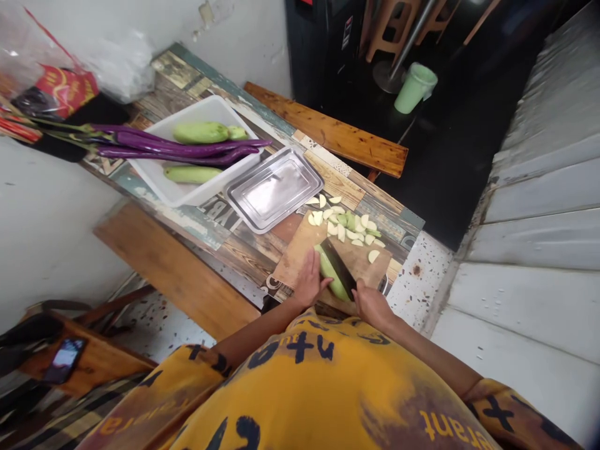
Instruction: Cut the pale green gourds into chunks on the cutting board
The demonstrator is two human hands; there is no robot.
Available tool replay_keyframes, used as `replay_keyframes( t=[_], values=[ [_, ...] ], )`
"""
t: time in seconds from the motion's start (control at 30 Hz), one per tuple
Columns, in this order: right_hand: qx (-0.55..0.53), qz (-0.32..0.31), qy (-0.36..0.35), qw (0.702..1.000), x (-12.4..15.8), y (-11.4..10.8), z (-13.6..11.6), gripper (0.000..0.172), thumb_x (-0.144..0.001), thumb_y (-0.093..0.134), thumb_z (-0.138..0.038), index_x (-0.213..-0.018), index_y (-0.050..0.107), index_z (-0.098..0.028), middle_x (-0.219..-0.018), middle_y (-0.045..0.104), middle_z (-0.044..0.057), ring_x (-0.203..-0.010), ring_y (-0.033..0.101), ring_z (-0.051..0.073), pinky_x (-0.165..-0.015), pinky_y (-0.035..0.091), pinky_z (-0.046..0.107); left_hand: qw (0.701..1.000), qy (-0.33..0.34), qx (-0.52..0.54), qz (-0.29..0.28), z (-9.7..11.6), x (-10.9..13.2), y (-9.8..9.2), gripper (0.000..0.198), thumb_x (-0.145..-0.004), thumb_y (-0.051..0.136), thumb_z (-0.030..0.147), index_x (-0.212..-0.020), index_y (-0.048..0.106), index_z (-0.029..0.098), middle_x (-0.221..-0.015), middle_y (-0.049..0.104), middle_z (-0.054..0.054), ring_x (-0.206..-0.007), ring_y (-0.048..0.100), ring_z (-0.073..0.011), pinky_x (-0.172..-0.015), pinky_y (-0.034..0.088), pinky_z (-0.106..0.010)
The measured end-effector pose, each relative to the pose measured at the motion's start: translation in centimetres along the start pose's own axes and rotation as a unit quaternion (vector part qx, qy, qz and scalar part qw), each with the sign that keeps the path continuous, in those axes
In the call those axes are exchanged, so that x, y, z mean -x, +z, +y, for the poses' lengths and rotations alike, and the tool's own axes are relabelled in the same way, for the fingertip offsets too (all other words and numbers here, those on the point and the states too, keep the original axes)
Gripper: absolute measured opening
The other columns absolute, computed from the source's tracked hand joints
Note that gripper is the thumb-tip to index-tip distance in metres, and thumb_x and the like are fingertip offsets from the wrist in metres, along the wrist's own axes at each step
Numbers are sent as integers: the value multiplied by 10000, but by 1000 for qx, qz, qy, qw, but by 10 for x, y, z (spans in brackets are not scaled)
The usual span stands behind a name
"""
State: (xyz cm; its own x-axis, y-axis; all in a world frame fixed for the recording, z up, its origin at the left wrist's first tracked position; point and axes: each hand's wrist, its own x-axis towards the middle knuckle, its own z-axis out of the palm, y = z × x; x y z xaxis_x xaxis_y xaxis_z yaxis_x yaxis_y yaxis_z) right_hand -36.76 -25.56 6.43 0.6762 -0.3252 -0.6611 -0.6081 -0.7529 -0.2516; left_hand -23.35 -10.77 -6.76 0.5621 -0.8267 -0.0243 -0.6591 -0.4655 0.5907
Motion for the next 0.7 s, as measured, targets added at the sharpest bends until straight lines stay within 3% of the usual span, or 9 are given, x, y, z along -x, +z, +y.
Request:
replay_keyframes(
  t=[0.17,0.3,0.43,0.6,0.7],
  values=[
    [26,-37,18,999,-16,9,-14,342,-1069,319,-249,-1252,550,-76,-1035,757,222,-948,745,289,-712,483,316,1000,5,-22,-1,-4,2,-2,927,-994,464,582,-1642,29,83,-1683,131,-269,-1577,105,-350,-1264,259,-525],
    [21,-51,31,998,-14,7,-19,352,-1071,326,-265,-1284,533,-76,-1047,755,200,-948,743,268,-718,478,301,997,6,-72,-27,3,0,-7,925,-977,469,621,-1628,141,51,-1668,152,-296,-1574,100,-380,-1259,196,-575],
    [10,-58,31,998,-10,-5,-21,330,-1049,377,-246,-1292,534,-85,-1092,748,196,-989,730,269,-753,483,300,993,-27,-106,-54,20,-3,-13,947,-949,505,651,-1613,208,44,-1666,69,-324,-1569,30,-421,-1229,199,-621],
    [1,-24,-45,999,-9,-30,-21,329,-1016,442,-263,-1265,568,-89,-1183,727,199,-1086,700,313,-826,498,328,989,-71,-92,-94,34,-8,-21,935,-958,507,620,-1625,166,62,-1676,44,-309,-1574,33,-405,-1223,154,-660],
    [-5,-26,-51,998,-3,-33,-14,329,-1016,414,-225,-1277,564,-92,-1219,714,206,-1119,689,317,-844,498,335,987,-81,-83,-109,35,-10,-24,948,-957,497,628,-1628,146,57,-1677,20,-307,-1575,28,-401,-1223,147,-666]
  ],
)
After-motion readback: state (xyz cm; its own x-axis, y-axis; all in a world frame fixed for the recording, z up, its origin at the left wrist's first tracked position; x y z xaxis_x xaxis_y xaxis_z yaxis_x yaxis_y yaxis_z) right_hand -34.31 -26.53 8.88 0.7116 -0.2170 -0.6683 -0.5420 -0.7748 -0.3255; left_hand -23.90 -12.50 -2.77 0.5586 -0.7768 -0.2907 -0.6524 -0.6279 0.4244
